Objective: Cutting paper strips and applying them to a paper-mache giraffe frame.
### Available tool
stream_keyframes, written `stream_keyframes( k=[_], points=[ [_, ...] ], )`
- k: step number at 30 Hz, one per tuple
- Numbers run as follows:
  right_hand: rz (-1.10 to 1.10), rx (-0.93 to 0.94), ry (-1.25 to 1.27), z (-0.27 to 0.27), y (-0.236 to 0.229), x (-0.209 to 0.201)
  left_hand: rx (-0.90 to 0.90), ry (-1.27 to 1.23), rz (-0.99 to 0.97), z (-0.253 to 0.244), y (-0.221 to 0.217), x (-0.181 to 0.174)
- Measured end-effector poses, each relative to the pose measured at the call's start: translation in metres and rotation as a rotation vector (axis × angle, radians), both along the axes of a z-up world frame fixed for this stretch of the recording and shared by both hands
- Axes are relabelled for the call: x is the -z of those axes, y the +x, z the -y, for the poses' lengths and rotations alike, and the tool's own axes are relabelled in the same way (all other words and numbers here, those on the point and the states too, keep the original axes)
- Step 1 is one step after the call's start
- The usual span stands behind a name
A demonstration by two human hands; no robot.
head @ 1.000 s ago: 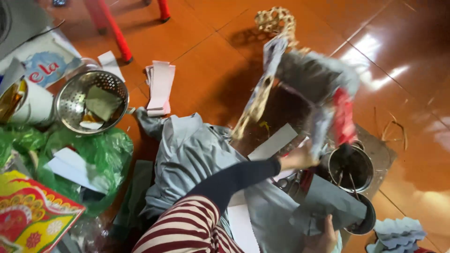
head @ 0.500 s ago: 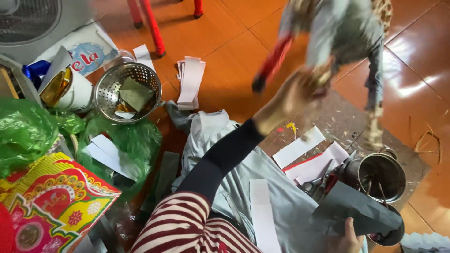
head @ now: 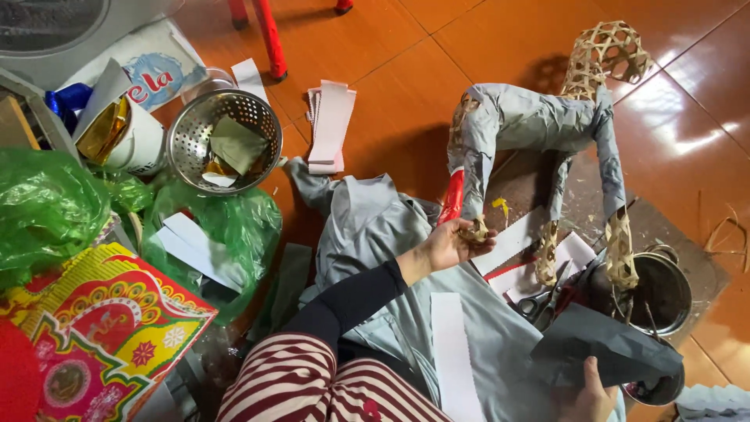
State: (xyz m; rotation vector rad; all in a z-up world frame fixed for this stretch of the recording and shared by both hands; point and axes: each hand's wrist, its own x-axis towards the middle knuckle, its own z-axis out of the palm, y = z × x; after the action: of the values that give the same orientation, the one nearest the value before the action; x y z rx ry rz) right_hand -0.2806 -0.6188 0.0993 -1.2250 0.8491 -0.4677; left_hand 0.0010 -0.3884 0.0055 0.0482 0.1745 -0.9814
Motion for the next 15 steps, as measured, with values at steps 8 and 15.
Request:
stream_keyframes(
  k=[8,15],
  points=[
    [-0.107,-0.122,0.039,0.033,0.0,0.045,0.242,0.108,0.348,-0.044,-0.032,0.004],
    [-0.492,-0.538,-0.122,0.0,0.04,0.099,0.462,0.323,0.443,-0.034,-0.052,0.046]
  ],
)
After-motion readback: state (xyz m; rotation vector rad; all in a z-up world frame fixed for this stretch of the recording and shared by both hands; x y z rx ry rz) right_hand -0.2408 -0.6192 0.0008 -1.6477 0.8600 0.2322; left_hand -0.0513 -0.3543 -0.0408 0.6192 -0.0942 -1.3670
